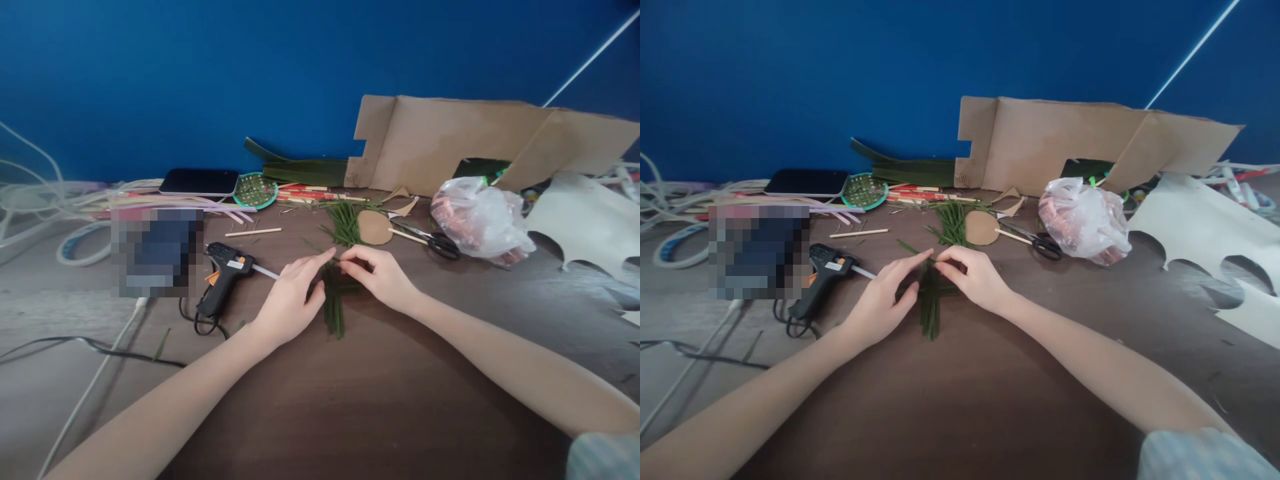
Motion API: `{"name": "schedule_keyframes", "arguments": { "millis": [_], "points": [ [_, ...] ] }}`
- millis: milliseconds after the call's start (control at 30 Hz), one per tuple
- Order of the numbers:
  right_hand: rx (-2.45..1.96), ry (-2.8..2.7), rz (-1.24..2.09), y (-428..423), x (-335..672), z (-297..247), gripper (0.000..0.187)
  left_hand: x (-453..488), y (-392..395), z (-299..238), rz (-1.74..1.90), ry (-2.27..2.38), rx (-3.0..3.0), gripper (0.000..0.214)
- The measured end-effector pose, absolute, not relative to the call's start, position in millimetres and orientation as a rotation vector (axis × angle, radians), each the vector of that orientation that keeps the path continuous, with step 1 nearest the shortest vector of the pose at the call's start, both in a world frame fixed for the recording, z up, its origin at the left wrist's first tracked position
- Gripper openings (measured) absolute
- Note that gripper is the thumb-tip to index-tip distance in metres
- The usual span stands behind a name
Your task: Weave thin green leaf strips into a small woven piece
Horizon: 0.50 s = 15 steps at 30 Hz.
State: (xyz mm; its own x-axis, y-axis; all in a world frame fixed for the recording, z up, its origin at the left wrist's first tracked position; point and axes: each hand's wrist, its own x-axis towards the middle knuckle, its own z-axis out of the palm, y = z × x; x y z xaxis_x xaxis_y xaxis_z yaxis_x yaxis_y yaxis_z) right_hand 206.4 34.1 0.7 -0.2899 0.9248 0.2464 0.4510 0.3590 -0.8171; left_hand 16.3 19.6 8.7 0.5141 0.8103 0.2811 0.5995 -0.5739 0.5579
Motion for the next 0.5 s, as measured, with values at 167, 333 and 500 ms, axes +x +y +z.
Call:
{"name": "schedule_keyframes", "arguments": {
  "millis": [167,333,500],
  "points": [
    [-1.310,-1.805,0.742,35,206,2,0.015,18,22,2,0.864,1.237,2.338,0.063],
    [-1.372,-1.767,0.761,35,206,3,0.018,20,23,-5,0.824,1.393,2.451,0.049],
    [-1.369,-1.762,0.778,36,206,3,0.018,23,19,-2,0.696,1.492,2.588,0.047]
  ]
}}
